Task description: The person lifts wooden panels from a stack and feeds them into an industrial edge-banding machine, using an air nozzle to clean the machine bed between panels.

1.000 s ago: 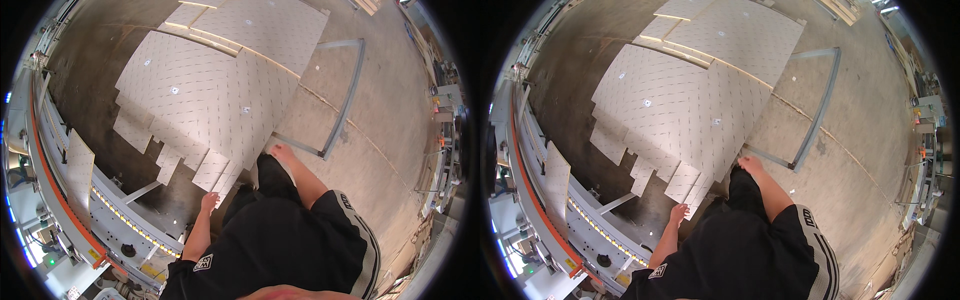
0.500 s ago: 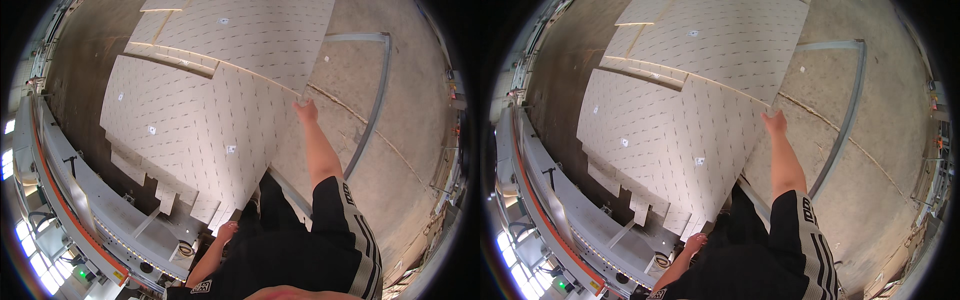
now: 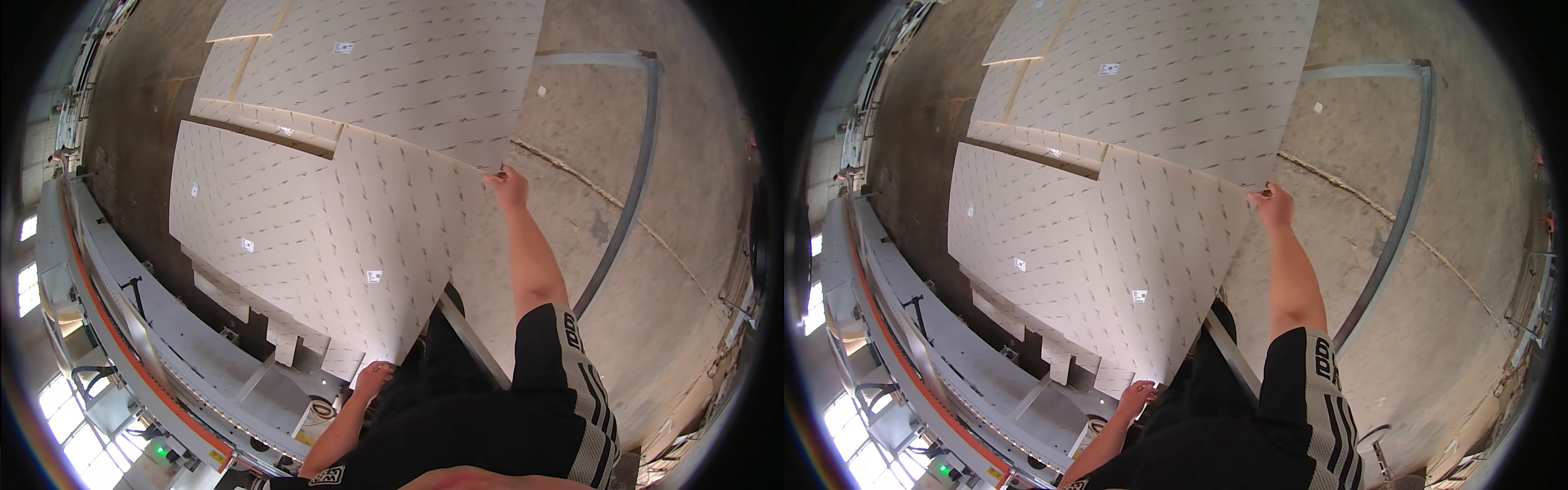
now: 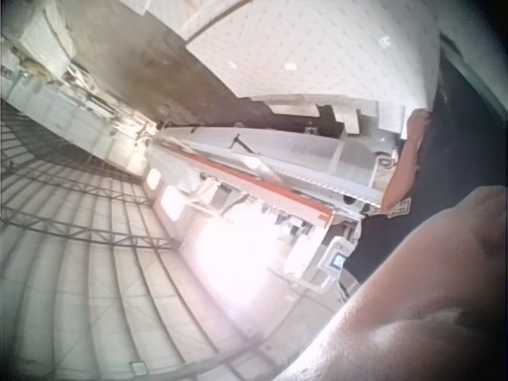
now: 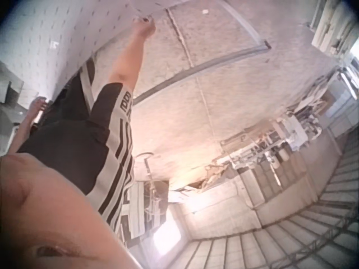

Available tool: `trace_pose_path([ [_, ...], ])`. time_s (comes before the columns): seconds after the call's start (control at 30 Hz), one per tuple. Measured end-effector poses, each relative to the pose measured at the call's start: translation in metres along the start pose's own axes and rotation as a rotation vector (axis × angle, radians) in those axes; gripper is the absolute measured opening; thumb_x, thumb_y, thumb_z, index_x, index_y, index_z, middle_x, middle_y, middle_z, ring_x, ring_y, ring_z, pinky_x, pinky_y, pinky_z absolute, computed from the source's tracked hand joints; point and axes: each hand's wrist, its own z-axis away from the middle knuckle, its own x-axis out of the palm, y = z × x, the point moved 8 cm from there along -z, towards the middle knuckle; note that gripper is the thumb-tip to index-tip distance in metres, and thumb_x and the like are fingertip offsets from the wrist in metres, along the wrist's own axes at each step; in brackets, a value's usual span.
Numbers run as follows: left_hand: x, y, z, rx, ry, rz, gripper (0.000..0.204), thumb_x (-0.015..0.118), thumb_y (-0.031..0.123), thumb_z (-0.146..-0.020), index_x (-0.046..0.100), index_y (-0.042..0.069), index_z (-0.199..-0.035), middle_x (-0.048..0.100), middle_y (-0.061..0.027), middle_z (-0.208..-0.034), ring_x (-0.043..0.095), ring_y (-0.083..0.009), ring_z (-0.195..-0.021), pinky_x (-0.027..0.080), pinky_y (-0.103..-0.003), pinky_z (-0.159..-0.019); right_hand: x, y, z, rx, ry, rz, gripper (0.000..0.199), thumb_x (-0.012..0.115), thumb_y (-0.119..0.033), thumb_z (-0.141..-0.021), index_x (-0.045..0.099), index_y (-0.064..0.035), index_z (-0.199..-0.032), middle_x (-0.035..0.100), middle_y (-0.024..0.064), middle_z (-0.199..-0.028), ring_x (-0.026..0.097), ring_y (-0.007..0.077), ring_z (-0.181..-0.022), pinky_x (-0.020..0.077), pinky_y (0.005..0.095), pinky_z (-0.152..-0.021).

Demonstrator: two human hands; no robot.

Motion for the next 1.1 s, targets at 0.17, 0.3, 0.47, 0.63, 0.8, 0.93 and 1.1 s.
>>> trace_pose_path([
  [0.17, -0.006, -0.007, 0.000, -0.045, 0.003, 0.003, 0.032, 0.059, 0.021, -0.101, 0.063, -0.001, -0.124, 0.074, -0.0109, -0.103, 0.069, -0.0144, -0.085, 0.054, -0.026, -0.072, -0.010, 0.036, -0.032, 0.159, -0.163, -0.257, 0.050, 0.086, -0.027, -0.080, 0.067, -0.0043, -0.120, 0.074, 0.0046, -0.101, 0.069, 0.0127, -0.091, 0.0538, 0.0311, -0.078],
  [0.3, 0.003, -0.024, -0.003, -0.070, 0.025, 0.035, 0.031, 0.059, 0.023, -0.102, 0.065, 0.001, -0.123, 0.073, -0.0095, -0.100, 0.069, -0.0134, -0.082, 0.053, -0.026, -0.071, 0.000, 0.009, -0.034, 0.211, -0.266, -0.522, 0.052, 0.084, -0.032, -0.083, 0.064, -0.0039, -0.122, 0.072, 0.0037, -0.108, 0.068, 0.0153, -0.097, 0.0539, 0.0339, -0.080],
  [0.47, 0.019, -0.011, -0.016, -0.085, -0.041, 0.015, 0.031, 0.059, 0.023, -0.102, 0.065, 0.003, -0.124, 0.073, -0.0086, -0.101, 0.069, -0.0136, -0.085, 0.054, -0.027, -0.073, 0.006, 0.038, -0.046, 0.292, -0.296, -0.520, 0.063, 0.078, -0.039, -0.089, 0.056, -0.0010, -0.134, 0.068, 0.0074, -0.117, 0.066, 0.0193, -0.108, 0.0541, 0.0365, -0.089],
  [0.63, 0.020, 0.033, -0.013, -0.052, -0.006, 0.005, 0.031, 0.058, 0.025, -0.102, 0.065, 0.003, -0.123, 0.073, -0.0076, -0.101, 0.069, -0.0142, -0.086, 0.053, -0.027, -0.075, 0.015, 0.058, 0.007, 0.386, -0.336, -0.390, 0.066, 0.077, -0.043, -0.089, 0.055, -0.0022, -0.137, 0.067, 0.0073, -0.123, 0.066, 0.0205, -0.111, 0.0519, 0.0407, -0.093],
  [0.8, 0.023, 0.051, -0.011, -0.002, -0.021, 0.024, 0.031, 0.058, 0.025, -0.101, 0.066, 0.004, -0.123, 0.073, -0.0061, -0.101, 0.069, -0.0143, -0.085, 0.053, -0.028, -0.074, -0.003, 0.090, 0.074, 0.520, -0.424, -0.373, 0.072, 0.075, -0.053, -0.087, 0.055, -0.0035, -0.135, 0.066, 0.0068, -0.127, 0.065, 0.0216, -0.110, 0.0466, 0.0459, -0.100],
  [0.93, 0.027, 0.054, -0.022, 0.009, -0.046, -0.068, 0.031, 0.061, 0.023, -0.098, 0.067, 0.003, -0.121, 0.073, -0.0054, -0.100, 0.069, -0.0134, -0.084, 0.053, -0.027, -0.073, -0.014, 0.117, 0.067, 0.633, -0.160, -0.496, 0.070, 0.076, -0.057, -0.084, 0.058, -0.0055, -0.128, 0.068, 0.0065, -0.121, 0.066, 0.0201, -0.103, 0.0515, 0.0403, -0.088],
  [1.1, 0.018, 0.085, -0.050, 0.165, -0.047, -0.039, 0.032, 0.060, 0.023, -0.098, 0.067, 0.002, -0.121, 0.074, -0.0060, -0.100, 0.070, -0.0135, -0.084, 0.053, -0.028, -0.072, -0.017, 0.074, 0.094, 0.611, -0.174, -0.378, 0.067, 0.078, -0.054, -0.084, 0.058, -0.0067, -0.127, 0.068, 0.0065, -0.115, 0.067, 0.0184, -0.100, 0.0546, 0.0362, -0.074],
])
